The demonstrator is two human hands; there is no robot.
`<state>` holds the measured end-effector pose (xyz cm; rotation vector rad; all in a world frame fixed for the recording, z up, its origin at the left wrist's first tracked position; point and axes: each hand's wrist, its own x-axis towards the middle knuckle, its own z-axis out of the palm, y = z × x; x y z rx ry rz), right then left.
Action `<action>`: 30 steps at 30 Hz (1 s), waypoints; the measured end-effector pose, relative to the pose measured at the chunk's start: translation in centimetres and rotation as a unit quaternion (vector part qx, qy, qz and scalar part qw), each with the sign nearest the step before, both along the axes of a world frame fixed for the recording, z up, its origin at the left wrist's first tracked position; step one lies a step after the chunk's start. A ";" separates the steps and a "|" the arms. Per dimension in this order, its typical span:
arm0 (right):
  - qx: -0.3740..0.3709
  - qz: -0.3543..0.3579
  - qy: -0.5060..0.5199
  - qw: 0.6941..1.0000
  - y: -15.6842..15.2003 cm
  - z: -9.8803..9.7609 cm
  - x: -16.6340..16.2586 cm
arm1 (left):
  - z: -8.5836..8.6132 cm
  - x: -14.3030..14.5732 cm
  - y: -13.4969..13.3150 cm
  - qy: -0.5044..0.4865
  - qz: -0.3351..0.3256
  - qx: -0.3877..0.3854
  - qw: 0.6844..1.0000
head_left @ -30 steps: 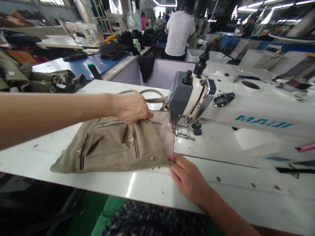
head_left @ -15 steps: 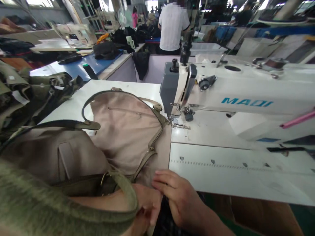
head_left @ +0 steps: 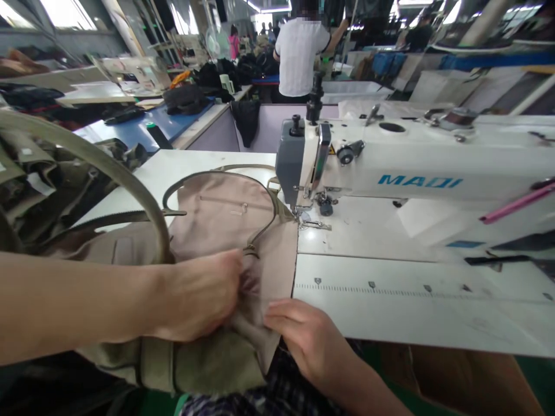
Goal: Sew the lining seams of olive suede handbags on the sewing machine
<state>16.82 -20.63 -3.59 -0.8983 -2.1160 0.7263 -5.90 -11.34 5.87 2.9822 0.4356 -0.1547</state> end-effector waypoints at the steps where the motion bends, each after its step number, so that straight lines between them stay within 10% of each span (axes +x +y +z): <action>1: 0.002 -0.006 0.003 1.000 0.0 0.1 -0.1 | -0.7 1.0 -0.2 0.005 -0.060 -0.022 0.998; 3: 0.011 -0.026 0.005 1.000 0.0 0.1 -0.2 | -2.4 2.3 -0.6 -0.012 -0.124 -0.058 0.991; 9: 0.114 -0.152 -0.043 0.981 -0.1 -1.1 -0.8 | -5.5 0.8 -1.3 -0.091 0.034 -0.107 0.990; 30: 0.181 -0.249 -0.021 0.951 -2.3 -2.4 -2.7 | -5.9 1.1 -1.2 -0.045 0.020 -0.119 0.992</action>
